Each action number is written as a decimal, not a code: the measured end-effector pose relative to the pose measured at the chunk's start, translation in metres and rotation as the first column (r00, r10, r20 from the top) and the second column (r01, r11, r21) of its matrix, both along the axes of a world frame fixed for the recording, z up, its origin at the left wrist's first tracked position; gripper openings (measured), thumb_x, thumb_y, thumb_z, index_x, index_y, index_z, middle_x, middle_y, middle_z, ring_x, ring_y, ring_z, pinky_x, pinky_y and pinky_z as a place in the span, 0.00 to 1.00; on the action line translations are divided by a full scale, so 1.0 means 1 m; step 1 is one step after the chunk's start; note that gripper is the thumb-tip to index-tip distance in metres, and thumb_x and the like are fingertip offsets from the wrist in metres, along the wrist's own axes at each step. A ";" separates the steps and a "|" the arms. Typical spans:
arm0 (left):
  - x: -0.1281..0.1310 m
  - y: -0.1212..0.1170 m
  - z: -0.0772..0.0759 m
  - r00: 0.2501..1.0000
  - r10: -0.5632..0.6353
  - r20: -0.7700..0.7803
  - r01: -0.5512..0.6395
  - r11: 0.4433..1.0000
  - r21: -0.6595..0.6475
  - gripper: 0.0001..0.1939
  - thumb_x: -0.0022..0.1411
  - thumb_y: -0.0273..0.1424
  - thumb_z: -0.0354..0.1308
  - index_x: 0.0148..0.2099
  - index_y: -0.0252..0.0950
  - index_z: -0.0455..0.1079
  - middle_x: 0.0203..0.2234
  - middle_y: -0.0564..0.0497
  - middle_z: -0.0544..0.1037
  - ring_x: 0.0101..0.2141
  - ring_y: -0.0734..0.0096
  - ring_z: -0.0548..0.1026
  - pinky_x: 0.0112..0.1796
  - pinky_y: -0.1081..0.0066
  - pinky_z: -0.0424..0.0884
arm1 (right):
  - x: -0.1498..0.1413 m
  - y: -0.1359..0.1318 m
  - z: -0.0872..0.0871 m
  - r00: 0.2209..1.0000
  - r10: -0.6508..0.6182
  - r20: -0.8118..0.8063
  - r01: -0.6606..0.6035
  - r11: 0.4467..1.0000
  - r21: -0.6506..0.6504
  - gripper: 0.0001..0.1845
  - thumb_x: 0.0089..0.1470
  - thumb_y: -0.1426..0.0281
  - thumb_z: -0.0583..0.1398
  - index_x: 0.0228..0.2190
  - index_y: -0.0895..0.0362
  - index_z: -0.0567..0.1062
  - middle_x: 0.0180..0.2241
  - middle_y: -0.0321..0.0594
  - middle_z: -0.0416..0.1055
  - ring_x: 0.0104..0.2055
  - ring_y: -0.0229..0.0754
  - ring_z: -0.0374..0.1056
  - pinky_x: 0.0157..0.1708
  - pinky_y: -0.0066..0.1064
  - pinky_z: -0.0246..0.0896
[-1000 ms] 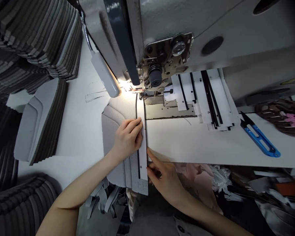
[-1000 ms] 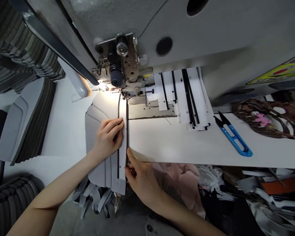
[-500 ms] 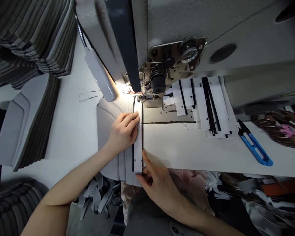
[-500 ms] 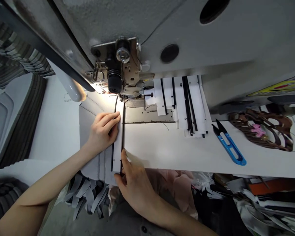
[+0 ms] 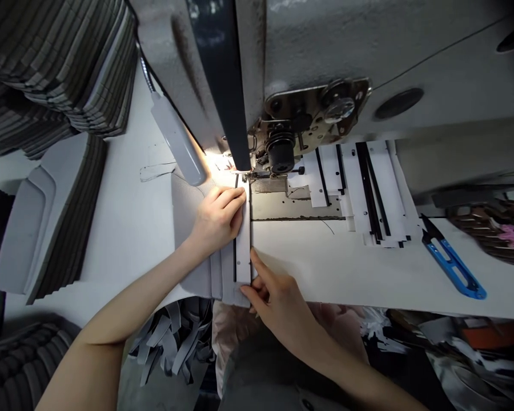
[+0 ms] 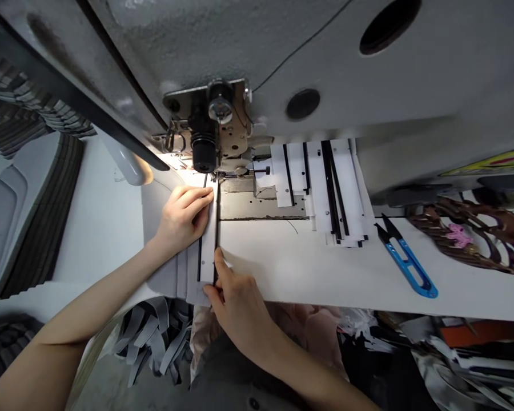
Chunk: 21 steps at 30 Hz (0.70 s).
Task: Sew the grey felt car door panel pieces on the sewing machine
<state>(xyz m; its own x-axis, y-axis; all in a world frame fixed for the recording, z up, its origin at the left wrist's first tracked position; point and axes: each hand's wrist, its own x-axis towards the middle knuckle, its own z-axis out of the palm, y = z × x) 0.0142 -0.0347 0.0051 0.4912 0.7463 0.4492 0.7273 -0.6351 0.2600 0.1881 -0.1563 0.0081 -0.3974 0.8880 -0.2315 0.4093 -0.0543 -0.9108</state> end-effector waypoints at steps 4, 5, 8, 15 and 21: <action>0.000 -0.004 0.001 1.000 -0.002 -0.012 0.002 1.000 -0.006 0.15 0.67 0.22 0.50 0.51 0.35 0.73 0.46 0.43 0.80 0.45 0.60 0.75 0.46 0.57 0.76 | -0.001 0.010 -0.001 1.000 -0.024 0.012 0.024 0.999 0.024 0.33 0.59 0.74 0.60 0.64 0.61 0.63 0.21 0.32 0.71 0.22 0.39 0.69 0.26 0.29 0.68; 0.000 -0.006 0.002 1.000 -0.001 -0.012 0.001 1.000 -0.001 0.15 0.67 0.22 0.50 0.51 0.35 0.73 0.46 0.43 0.80 0.45 0.60 0.75 0.46 0.57 0.76 | -0.002 0.012 -0.001 0.999 -0.026 0.019 0.026 0.999 0.023 0.33 0.59 0.74 0.60 0.64 0.62 0.63 0.21 0.32 0.72 0.22 0.39 0.69 0.26 0.29 0.68; -0.001 -0.015 0.002 1.000 0.007 -0.011 -0.007 1.000 -0.006 0.16 0.67 0.23 0.51 0.53 0.35 0.73 0.48 0.42 0.79 0.46 0.58 0.75 0.47 0.56 0.77 | -0.003 0.020 0.000 0.999 -0.027 0.030 0.026 0.999 0.021 0.33 0.58 0.75 0.61 0.64 0.64 0.64 0.22 0.33 0.73 0.22 0.39 0.70 0.27 0.29 0.68; -0.001 -0.028 0.001 1.000 0.018 0.021 -0.018 1.000 -0.025 0.19 0.67 0.24 0.52 0.58 0.38 0.70 0.51 0.42 0.78 0.47 0.58 0.75 0.46 0.55 0.76 | -0.004 0.037 0.000 0.999 -0.048 0.004 0.048 0.999 0.024 0.30 0.58 0.75 0.60 0.62 0.63 0.66 0.22 0.34 0.74 0.23 0.40 0.72 0.27 0.29 0.69; -0.001 -0.017 -0.002 0.999 0.024 0.033 -0.024 1.000 -0.001 0.16 0.68 0.24 0.52 0.55 0.38 0.72 0.48 0.43 0.79 0.46 0.59 0.75 0.46 0.56 0.75 | -0.006 0.051 -0.001 0.997 -0.077 0.023 0.076 0.997 0.034 0.32 0.58 0.74 0.61 0.63 0.61 0.65 0.22 0.33 0.74 0.24 0.40 0.73 0.29 0.31 0.71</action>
<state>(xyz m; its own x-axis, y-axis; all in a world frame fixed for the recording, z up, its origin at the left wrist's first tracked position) 0.0131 -0.0520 0.0029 0.4580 0.7578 0.4647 0.7333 -0.6176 0.2844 0.1821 -0.1054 0.0074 -0.3227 0.9227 -0.2108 0.4273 -0.0567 -0.9023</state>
